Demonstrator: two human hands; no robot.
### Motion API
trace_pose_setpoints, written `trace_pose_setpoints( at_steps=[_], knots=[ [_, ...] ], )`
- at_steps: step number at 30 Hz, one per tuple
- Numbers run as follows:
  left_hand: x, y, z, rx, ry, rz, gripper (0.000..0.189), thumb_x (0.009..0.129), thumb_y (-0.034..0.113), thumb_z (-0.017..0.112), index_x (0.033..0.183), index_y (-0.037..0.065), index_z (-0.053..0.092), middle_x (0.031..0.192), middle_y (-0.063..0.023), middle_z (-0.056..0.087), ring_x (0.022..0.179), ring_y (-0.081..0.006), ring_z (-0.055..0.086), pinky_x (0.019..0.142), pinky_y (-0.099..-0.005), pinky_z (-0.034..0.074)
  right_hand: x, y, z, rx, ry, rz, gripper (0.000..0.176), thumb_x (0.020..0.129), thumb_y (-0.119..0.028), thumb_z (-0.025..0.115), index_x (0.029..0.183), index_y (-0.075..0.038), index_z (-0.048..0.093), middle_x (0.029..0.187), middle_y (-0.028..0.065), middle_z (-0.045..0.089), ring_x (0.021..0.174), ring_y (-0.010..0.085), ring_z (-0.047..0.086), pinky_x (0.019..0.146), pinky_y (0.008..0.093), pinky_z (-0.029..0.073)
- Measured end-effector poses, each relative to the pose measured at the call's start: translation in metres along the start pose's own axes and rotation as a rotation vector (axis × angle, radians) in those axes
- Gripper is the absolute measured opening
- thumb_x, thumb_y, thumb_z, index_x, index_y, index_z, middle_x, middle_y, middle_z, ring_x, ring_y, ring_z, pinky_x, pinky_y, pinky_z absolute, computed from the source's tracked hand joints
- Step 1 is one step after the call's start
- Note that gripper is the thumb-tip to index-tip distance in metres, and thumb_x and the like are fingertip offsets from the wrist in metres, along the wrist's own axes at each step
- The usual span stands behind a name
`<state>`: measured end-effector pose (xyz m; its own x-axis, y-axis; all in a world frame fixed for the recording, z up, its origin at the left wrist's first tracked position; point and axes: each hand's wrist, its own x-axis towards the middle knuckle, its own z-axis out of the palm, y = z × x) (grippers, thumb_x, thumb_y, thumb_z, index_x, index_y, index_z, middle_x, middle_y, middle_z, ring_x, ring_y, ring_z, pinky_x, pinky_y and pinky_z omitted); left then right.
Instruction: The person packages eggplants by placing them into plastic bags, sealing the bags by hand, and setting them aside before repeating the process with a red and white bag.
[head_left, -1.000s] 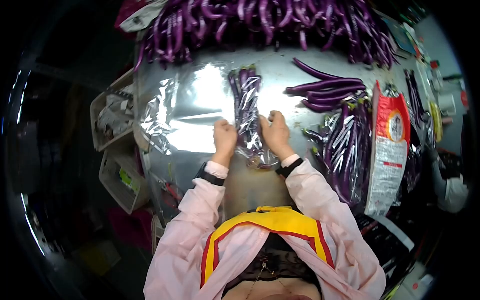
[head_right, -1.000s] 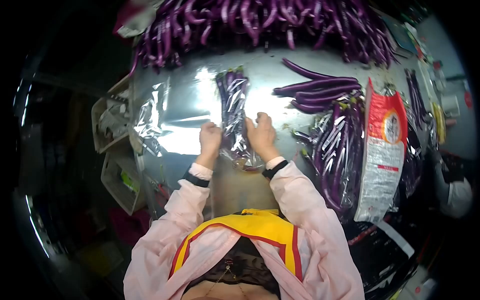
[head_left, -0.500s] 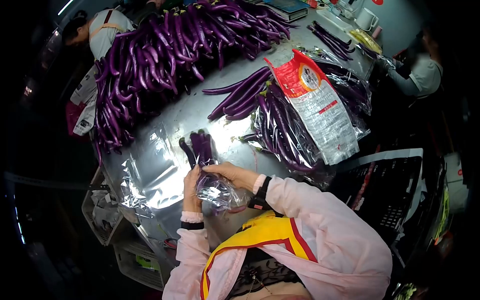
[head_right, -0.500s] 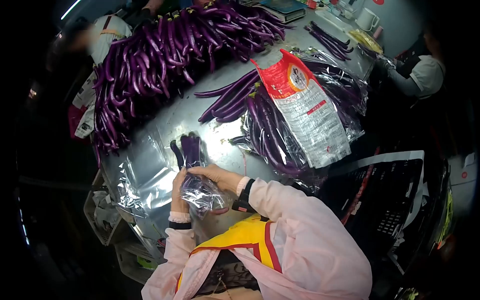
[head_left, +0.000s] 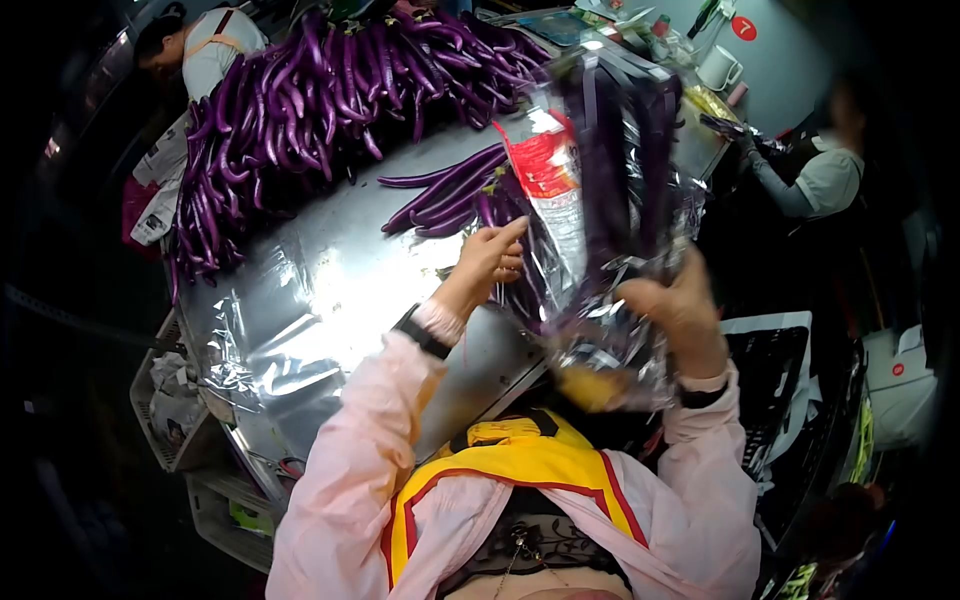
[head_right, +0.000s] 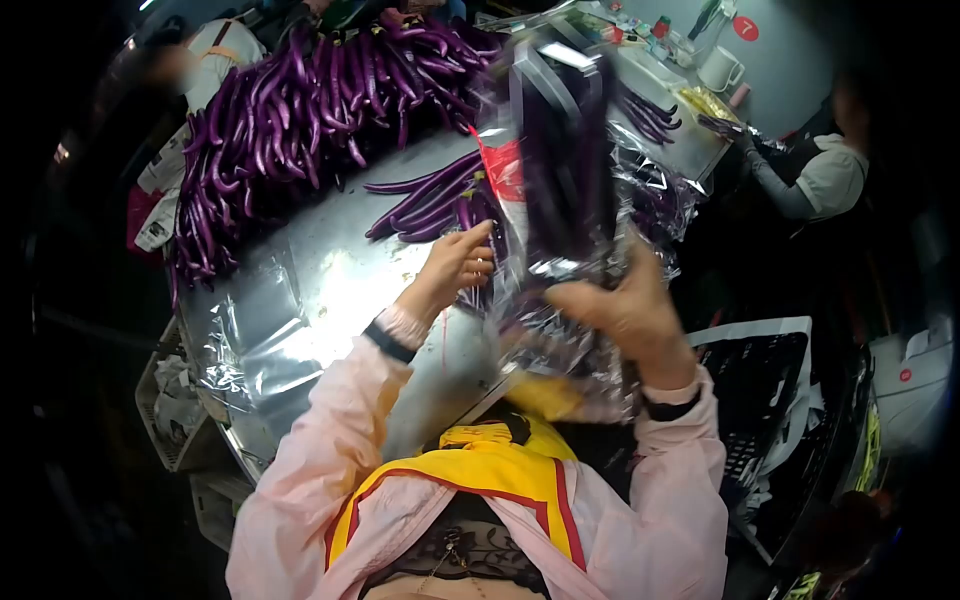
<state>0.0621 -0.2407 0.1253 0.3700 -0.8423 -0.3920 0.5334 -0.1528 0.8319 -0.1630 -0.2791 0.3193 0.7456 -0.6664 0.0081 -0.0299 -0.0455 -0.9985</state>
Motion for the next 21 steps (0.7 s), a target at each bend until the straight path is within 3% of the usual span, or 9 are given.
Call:
trace_pose_setpoints(
  at_steps=[3,5,6,9,11,13,18,20,21],
  knots=[
    [0.049,-0.003,0.03,0.025,-0.145,-0.055,0.038,0.093,0.031,0.074,0.11,0.0,0.06,0.089,-0.0041,0.064,0.066,-0.0113,0.061,0.055,-0.0249,0.052,0.022,-0.013,-0.053,-0.293,0.117,-0.232,0.058,0.078,-0.007,0.085,0.127,0.004,0.055,0.106,0.0092,0.07,0.09,0.0138,0.068,0.081,0.0289,0.057],
    [0.072,-0.025,0.05,-0.02,-0.043,0.142,0.03,0.093,0.015,0.069,0.116,-0.003,0.061,0.096,-0.0073,0.068,0.067,-0.0139,0.062,0.057,-0.0284,0.052,0.044,-0.019,-0.079,-0.459,0.215,-0.311,0.058,0.076,-0.011,0.086,0.123,0.005,0.055,0.103,0.0114,0.071,0.09,0.0159,0.069,0.081,0.0312,0.056],
    [0.072,-0.027,0.05,-0.018,-0.015,0.233,0.03,0.09,0.004,0.062,0.119,-0.004,0.062,0.104,-0.0102,0.07,0.074,-0.0166,0.065,0.065,-0.0315,0.053,0.054,-0.02,-0.088,-0.642,0.316,-0.305,0.058,0.075,-0.013,0.086,0.12,0.005,0.055,0.102,0.0137,0.071,0.089,0.0187,0.069,0.081,0.0328,0.056],
    [0.055,-0.025,0.019,0.004,0.151,0.552,0.033,0.089,0.004,0.055,0.119,-0.004,0.062,0.107,-0.0099,0.069,0.088,-0.0171,0.066,0.08,-0.0335,0.053,0.084,-0.005,-0.104,-1.011,0.52,-0.408,0.055,0.072,-0.021,0.087,0.109,0.002,0.053,0.095,0.021,0.067,0.087,0.0384,0.069,0.08,0.0438,0.054],
    [0.014,-0.018,-0.034,0.008,0.217,0.612,0.031,0.09,0.006,0.054,0.118,-0.004,0.063,0.106,-0.0091,0.069,0.089,-0.0158,0.064,0.081,-0.0318,0.052,0.105,0.025,-0.116,-1.276,0.575,-0.525,0.055,0.073,-0.023,0.085,0.109,0.0,0.052,0.098,0.0206,0.063,0.092,0.042,0.065,0.079,0.048,0.053],
    [-0.025,-0.031,-0.099,-0.009,0.425,0.623,0.035,0.091,0.006,0.055,0.125,-0.004,0.058,0.11,-0.0104,0.068,0.092,-0.0182,0.066,0.082,-0.0336,0.054,0.124,0.06,-0.122,-1.466,0.527,-0.58,0.051,0.076,-0.021,0.082,0.112,-0.003,0.049,0.108,0.0172,0.058,0.096,0.0374,0.064,0.076,0.0463,0.055],
    [-0.095,-0.101,-0.232,-0.08,0.744,0.601,0.051,0.091,0.006,0.06,0.138,-0.007,0.043,0.122,-0.0166,0.063,0.103,-0.0256,0.065,0.089,-0.0397,0.054,0.145,0.183,-0.097,-1.883,0.137,-0.301,0.039,0.079,-0.01,0.071,0.112,-0.005,0.05,0.105,0.0118,0.054,0.096,0.0302,0.062,0.067,0.0411,0.059],
    [-0.119,-0.13,-0.251,-0.012,1.102,0.247,0.064,0.09,0.012,0.068,0.143,-0.007,0.038,0.132,-0.0221,0.055,0.117,-0.0302,0.058,0.098,-0.0421,0.049,0.144,0.18,-0.088,-1.78,0.051,-0.307,0.04,0.077,-0.007,0.071,0.112,-0.004,0.05,0.107,0.0142,0.054,0.099,0.0319,0.06,0.071,0.0434,0.06],
    [-0.133,-0.129,-0.232,-0.017,1.116,0.234,0.064,0.09,0.012,0.068,0.143,-0.007,0.038,0.132,-0.0221,0.055,0.117,-0.0302,0.058,0.098,-0.0421,0.049,0.14,0.164,-0.085,-1.706,-0.056,-0.232,0.045,0.074,-0.006,0.073,0.113,-0.003,0.05,0.108,0.0157,0.053,0.099,0.0347,0.059,0.073,0.0441,0.06]
  ],
)
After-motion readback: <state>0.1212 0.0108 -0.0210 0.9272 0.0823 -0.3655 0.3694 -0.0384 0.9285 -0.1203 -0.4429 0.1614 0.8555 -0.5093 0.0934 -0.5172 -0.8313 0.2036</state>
